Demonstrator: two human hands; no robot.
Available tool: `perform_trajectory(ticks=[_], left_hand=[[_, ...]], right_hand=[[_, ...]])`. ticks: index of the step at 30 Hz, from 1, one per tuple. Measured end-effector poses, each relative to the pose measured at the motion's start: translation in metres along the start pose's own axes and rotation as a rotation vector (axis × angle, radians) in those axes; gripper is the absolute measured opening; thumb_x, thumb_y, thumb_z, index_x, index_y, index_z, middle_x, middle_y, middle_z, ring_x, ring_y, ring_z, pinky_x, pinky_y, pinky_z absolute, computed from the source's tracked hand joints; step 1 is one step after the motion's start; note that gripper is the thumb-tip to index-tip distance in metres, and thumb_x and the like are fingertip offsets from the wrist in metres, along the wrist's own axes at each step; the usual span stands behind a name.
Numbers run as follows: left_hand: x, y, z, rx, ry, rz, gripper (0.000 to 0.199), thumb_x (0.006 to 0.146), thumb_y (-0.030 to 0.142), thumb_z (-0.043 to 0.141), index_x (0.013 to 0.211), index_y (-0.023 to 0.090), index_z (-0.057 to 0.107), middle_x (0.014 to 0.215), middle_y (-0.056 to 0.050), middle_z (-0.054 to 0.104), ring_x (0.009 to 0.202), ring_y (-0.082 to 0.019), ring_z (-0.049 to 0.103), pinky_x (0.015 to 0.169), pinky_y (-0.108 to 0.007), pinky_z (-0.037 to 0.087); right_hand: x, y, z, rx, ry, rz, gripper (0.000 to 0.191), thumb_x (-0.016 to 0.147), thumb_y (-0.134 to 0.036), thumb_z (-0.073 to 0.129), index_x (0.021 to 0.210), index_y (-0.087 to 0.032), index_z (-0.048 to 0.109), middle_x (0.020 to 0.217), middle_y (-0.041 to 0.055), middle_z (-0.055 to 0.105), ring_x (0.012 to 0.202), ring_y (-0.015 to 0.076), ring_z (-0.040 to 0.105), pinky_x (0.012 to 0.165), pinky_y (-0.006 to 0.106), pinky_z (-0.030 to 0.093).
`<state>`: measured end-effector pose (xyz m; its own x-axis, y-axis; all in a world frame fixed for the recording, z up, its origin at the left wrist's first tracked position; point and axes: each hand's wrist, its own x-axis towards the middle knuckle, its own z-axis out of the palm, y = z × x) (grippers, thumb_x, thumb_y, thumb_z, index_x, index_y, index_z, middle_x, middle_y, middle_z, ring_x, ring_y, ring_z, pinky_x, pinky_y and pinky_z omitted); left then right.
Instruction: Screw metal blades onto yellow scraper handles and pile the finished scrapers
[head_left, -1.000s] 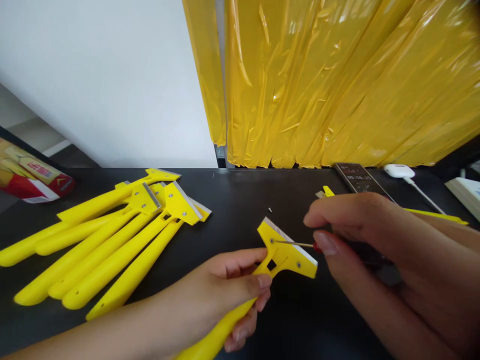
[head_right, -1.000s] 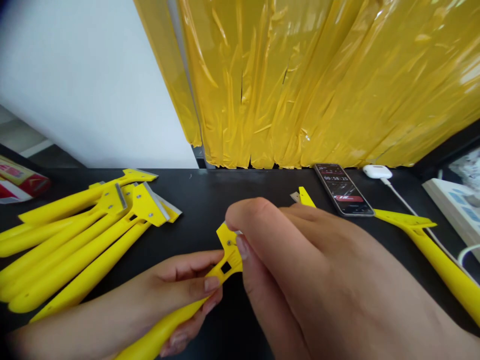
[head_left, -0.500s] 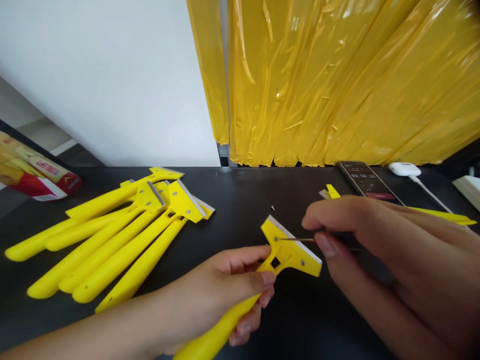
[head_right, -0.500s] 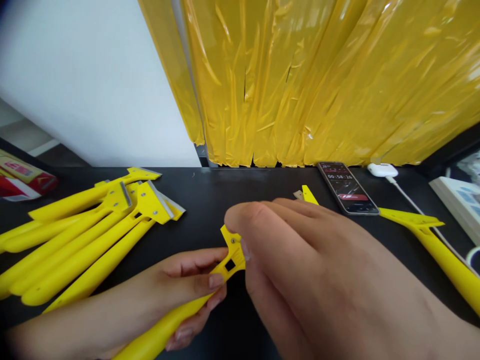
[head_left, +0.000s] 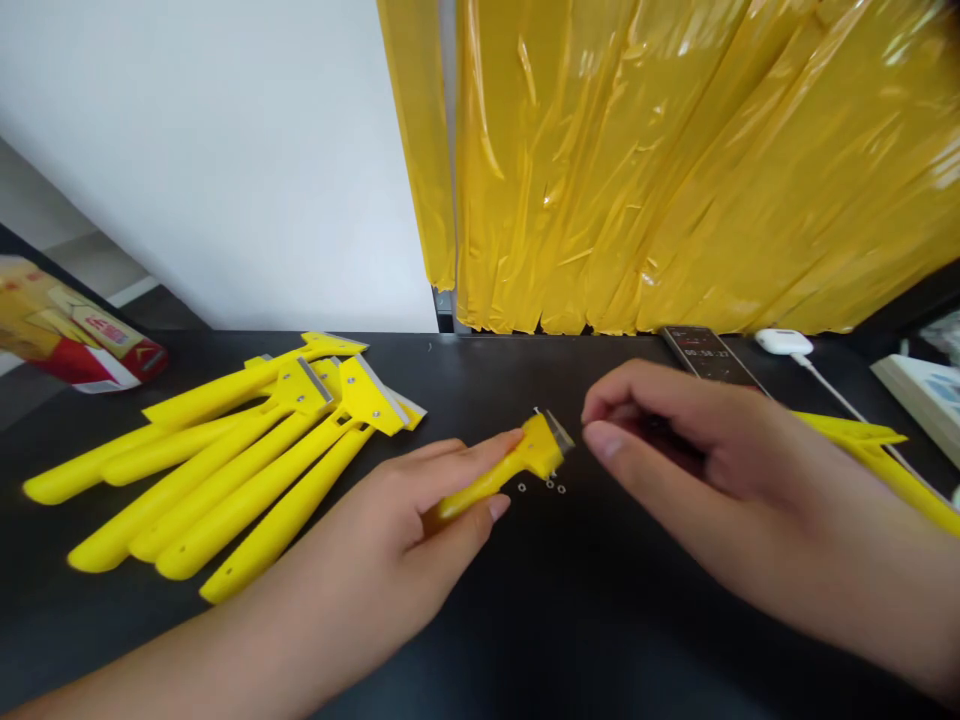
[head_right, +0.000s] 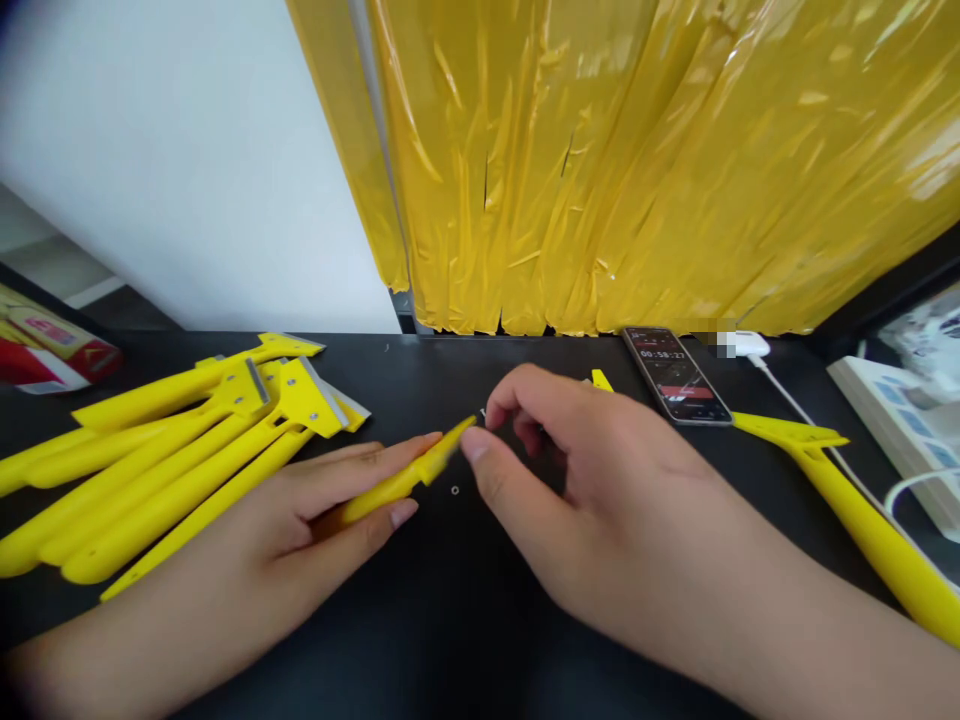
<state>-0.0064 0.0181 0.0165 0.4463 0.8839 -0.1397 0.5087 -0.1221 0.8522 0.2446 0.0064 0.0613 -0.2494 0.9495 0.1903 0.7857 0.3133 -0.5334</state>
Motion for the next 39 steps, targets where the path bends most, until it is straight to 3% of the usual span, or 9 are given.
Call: perform_trajectory(ticks=[5, 12, 14, 20, 24, 27, 30, 35, 39], left_hand=[[-0.006, -0.012, 0.004, 0.548, 0.122, 0.217, 0.055, 0.11, 0.038, 0.045, 0.163, 0.025, 0.051, 0.133, -0.013, 0.071, 0.119, -0.033, 0.067, 0.107, -0.047, 0.05], [-0.001, -0.018, 0.003, 0.718, 0.085, 0.193, 0.055, 0.111, 0.035, 0.041, 0.159, 0.011, 0.054, 0.131, -0.02, 0.072, 0.121, -0.038, 0.067, 0.108, -0.056, 0.05], [-0.001, -0.018, 0.002, 0.715, 0.103, 0.193, 0.055, 0.111, 0.035, 0.041, 0.159, 0.011, 0.055, 0.132, -0.021, 0.072, 0.122, -0.039, 0.066, 0.108, -0.058, 0.05], [-0.006, -0.016, 0.0, 0.585, 0.125, 0.177, 0.056, 0.107, 0.036, 0.048, 0.16, 0.016, 0.055, 0.14, -0.018, 0.07, 0.13, -0.039, 0.063, 0.114, -0.055, 0.047], [-0.007, -0.008, -0.001, 0.286, 0.102, 0.101, 0.049, 0.105, 0.039, 0.056, 0.151, 0.025, 0.064, 0.133, -0.009, 0.073, 0.124, -0.032, 0.066, 0.112, -0.042, 0.048], [-0.006, -0.002, 0.002, -0.025, 0.027, -0.037, 0.043, 0.104, 0.045, 0.06, 0.142, 0.028, 0.07, 0.105, -0.003, 0.077, 0.099, -0.025, 0.071, 0.089, -0.033, 0.055], [-0.006, -0.003, 0.011, -0.26, -0.034, -0.094, 0.047, 0.102, 0.048, 0.065, 0.143, 0.025, 0.067, 0.096, -0.002, 0.075, 0.081, -0.021, 0.068, 0.073, -0.03, 0.055], [-0.017, 0.0, 0.028, -0.326, -0.125, -0.076, 0.043, 0.099, 0.043, 0.07, 0.139, 0.027, 0.067, 0.098, -0.003, 0.077, 0.082, -0.021, 0.072, 0.073, -0.03, 0.058], [-0.028, 0.016, 0.022, -0.107, -0.311, 0.151, 0.031, 0.106, 0.035, 0.058, 0.131, 0.028, 0.074, 0.113, -0.004, 0.08, 0.098, -0.022, 0.075, 0.087, -0.031, 0.06]], right_hand=[[0.016, 0.018, 0.025, 0.316, -0.416, 0.323, 0.037, 0.096, -0.053, 0.067, 0.078, -0.022, 0.061, 0.066, -0.0048, 0.054, 0.058, 0.0113, 0.046, 0.051, 0.025, 0.031], [0.029, 0.037, 0.037, 0.885, -0.565, 0.439, 0.038, 0.084, -0.052, 0.083, 0.081, -0.02, 0.062, 0.068, -0.0078, 0.048, 0.054, 0.0071, 0.029, 0.051, 0.025, 0.018], [0.033, 0.045, 0.026, 0.808, -0.545, 0.43, 0.039, 0.084, -0.054, 0.082, 0.081, -0.021, 0.062, 0.069, -0.0069, 0.05, 0.054, 0.0073, 0.029, 0.051, 0.025, 0.018], [0.044, 0.102, -0.03, 0.023, -0.416, 0.354, 0.045, 0.091, -0.065, 0.069, 0.078, -0.022, 0.066, 0.066, -0.0011, 0.054, 0.058, 0.0129, 0.043, 0.055, 0.028, 0.032], [0.051, 0.132, -0.038, -0.198, -0.423, 0.387, 0.05, 0.09, -0.067, 0.068, 0.07, -0.021, 0.068, 0.061, 0.0031, 0.058, 0.055, 0.0151, 0.046, 0.055, 0.032, 0.034], [0.051, 0.123, -0.035, -0.322, -0.262, 0.404, 0.053, 0.09, -0.069, 0.067, 0.074, -0.019, 0.072, 0.067, 0.0084, 0.063, 0.057, 0.0173, 0.05, 0.055, 0.033, 0.03], [0.042, 0.085, -0.028, -0.292, -0.12, 0.38, 0.063, 0.097, -0.077, 0.047, 0.096, -0.022, 0.077, 0.082, 0.0097, 0.07, 0.066, 0.021, 0.058, 0.059, 0.032, 0.036], [0.017, 0.019, -0.003, 0.279, -0.461, 0.243, 0.042, 0.096, -0.067, 0.063, 0.093, -0.026, 0.074, 0.084, -0.0009, 0.068, 0.076, 0.0172, 0.06, 0.065, 0.027, 0.044], [-0.005, 0.025, -0.004, 0.367, -0.468, 0.204, 0.038, 0.095, -0.058, 0.071, 0.081, -0.023, 0.07, 0.074, -0.0035, 0.062, 0.065, 0.0121, 0.055, 0.055, 0.022, 0.042]])
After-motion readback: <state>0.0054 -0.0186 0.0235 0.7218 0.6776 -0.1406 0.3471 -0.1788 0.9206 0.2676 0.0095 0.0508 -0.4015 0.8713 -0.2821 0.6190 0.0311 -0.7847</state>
